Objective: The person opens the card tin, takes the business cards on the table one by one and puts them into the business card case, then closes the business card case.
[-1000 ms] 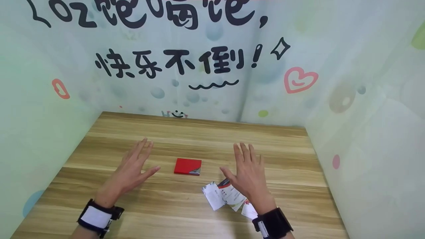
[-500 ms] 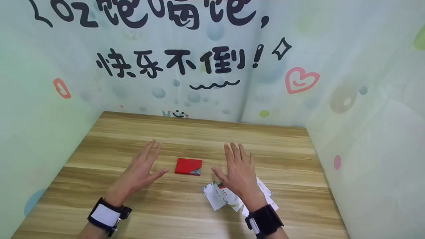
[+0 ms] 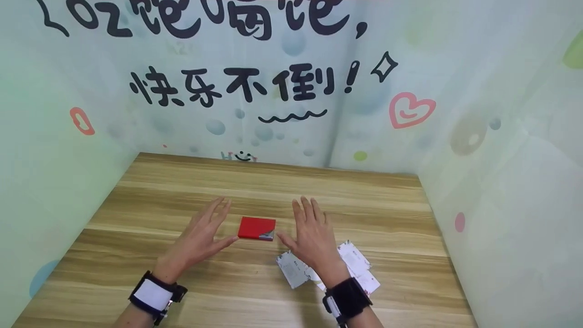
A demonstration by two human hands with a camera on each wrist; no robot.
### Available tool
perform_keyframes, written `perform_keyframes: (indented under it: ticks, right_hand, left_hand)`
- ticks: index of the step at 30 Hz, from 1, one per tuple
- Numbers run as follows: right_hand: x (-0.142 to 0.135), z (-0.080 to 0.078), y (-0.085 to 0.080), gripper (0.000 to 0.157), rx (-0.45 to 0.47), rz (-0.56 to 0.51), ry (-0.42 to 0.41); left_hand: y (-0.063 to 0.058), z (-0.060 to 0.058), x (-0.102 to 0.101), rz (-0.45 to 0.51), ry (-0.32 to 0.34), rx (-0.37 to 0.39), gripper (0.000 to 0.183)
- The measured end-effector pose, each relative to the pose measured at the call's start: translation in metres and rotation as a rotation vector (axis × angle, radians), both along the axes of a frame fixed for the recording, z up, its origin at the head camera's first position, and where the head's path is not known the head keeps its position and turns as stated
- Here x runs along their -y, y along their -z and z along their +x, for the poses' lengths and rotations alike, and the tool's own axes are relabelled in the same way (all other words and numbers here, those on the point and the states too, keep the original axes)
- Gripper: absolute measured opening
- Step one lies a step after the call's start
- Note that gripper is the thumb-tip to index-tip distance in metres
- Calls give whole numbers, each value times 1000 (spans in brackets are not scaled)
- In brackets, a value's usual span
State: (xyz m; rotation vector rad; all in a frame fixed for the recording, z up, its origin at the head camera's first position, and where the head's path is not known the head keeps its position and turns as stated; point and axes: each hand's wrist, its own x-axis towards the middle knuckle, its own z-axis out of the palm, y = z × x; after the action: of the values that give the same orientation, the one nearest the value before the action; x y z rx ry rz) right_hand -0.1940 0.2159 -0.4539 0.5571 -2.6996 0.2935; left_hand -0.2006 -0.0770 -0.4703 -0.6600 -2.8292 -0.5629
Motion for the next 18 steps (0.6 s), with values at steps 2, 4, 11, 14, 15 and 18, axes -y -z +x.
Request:
perform_keyframes:
  ticks: [2,4,11,14,15,18]
  right_hand:
    - [5,-1,1,81,8,-5,-10]
    - [9,-2,2,81,28,-13,-18]
    - [19,-4,8,81,42,-35,-54]
    - [23,-5,13,80,21,-22,-64]
    - [25,-5,15,79,19,-11,-67]
    - [31,-6,19,78,47,13,-67]
  left_hand:
    - [3,0,-1,-4,13,-25,90]
    - [5,-1,-3,-13,22,-34,90]
    - [15,-4,-8,-3,53,-5,91]
    - [19,-5,-10,22,68,-6,92]
    - [20,-5,-10,32,73,-5,92]
    - [23,-6,-14,50,88,-7,91]
